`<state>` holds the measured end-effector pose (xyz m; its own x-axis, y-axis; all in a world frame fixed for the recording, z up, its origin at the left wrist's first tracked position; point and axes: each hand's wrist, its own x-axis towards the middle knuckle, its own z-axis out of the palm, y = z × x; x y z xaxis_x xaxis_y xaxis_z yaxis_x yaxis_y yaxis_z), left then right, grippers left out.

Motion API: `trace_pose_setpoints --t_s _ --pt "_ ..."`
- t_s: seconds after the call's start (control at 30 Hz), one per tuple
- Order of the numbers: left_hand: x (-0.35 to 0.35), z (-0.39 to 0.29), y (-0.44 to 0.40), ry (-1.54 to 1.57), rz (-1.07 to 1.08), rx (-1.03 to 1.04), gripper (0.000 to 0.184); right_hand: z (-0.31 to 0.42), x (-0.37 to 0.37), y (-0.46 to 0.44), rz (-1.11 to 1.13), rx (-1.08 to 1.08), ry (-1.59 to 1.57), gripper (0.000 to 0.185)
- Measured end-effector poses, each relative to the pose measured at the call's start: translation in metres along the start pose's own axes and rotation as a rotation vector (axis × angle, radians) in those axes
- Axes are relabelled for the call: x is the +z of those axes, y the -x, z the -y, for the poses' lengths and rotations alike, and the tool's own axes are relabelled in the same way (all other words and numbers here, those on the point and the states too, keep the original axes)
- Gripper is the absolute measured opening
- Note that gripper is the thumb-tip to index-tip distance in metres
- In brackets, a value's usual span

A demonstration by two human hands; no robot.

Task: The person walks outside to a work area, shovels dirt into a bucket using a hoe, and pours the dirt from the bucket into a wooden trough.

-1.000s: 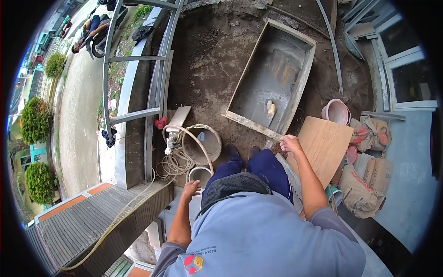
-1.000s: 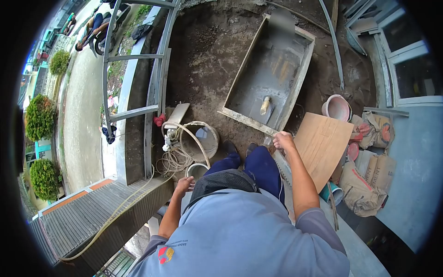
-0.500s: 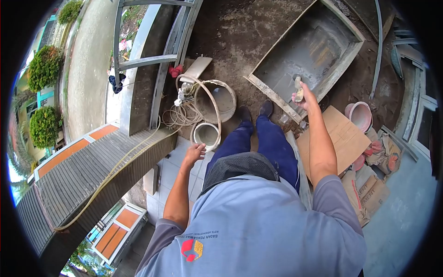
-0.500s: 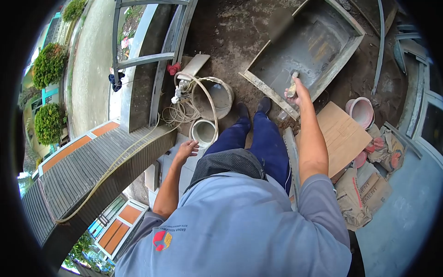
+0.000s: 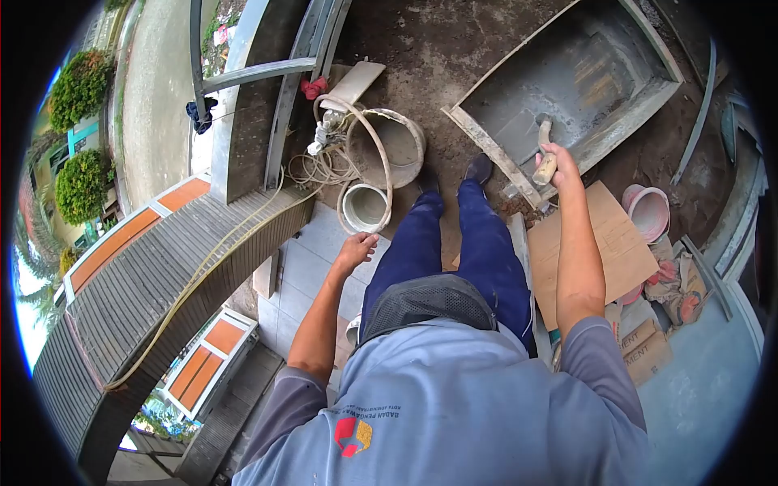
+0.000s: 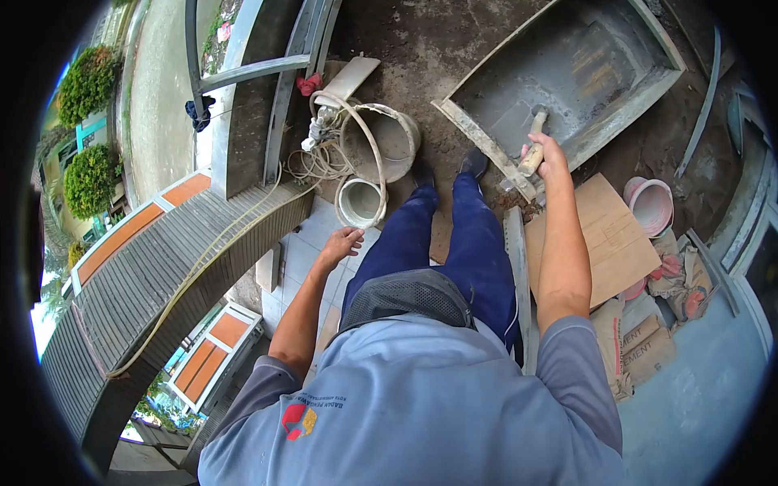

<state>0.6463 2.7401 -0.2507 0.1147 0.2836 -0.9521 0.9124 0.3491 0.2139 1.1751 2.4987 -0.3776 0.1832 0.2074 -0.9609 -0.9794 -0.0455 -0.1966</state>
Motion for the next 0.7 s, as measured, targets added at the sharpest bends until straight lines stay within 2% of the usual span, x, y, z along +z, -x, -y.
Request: trace_pose_setpoints --t_s 0.13,0.17,0.2,0.3,0.37,0.57,0.63,0.7 --pt "-0.006 -0.027 -0.019 0.006 -0.027 0.068 0.043 -0.017 0.007 0.006 -0.031 -0.065 -0.088 0.034" --pt "-0.007 -0.029 -0.024 0.020 -0.032 0.091 0.045 -0.031 0.013 0.007 -0.071 -0.008 -0.110 0.023" --pt "-0.008 -0.035 -0.024 0.024 -0.014 0.119 0.045 -0.052 0.018 0.010 -0.030 -0.039 -0.090 0.020" --pt "-0.009 -0.045 -0.029 -0.016 0.061 0.154 0.043 -0.100 0.029 0.026 -0.040 -0.096 -0.029 0.022" --pt "-0.002 -0.054 -0.033 -0.079 0.106 0.178 0.042 -0.111 0.037 0.037 -0.156 -0.133 -0.038 0.017" --pt "0.034 -0.140 -0.022 -0.256 0.238 0.413 0.041 -0.150 0.052 0.049 -0.274 -0.194 0.133 0.024" --pt "0.050 -0.170 -0.019 -0.348 0.306 0.503 0.045 -0.181 0.046 0.013 -0.292 -0.329 0.245 0.023" --pt "0.067 -0.195 -0.010 -0.448 0.347 0.563 0.049 -0.198 0.043 -0.006 -0.381 -0.387 0.384 0.032"
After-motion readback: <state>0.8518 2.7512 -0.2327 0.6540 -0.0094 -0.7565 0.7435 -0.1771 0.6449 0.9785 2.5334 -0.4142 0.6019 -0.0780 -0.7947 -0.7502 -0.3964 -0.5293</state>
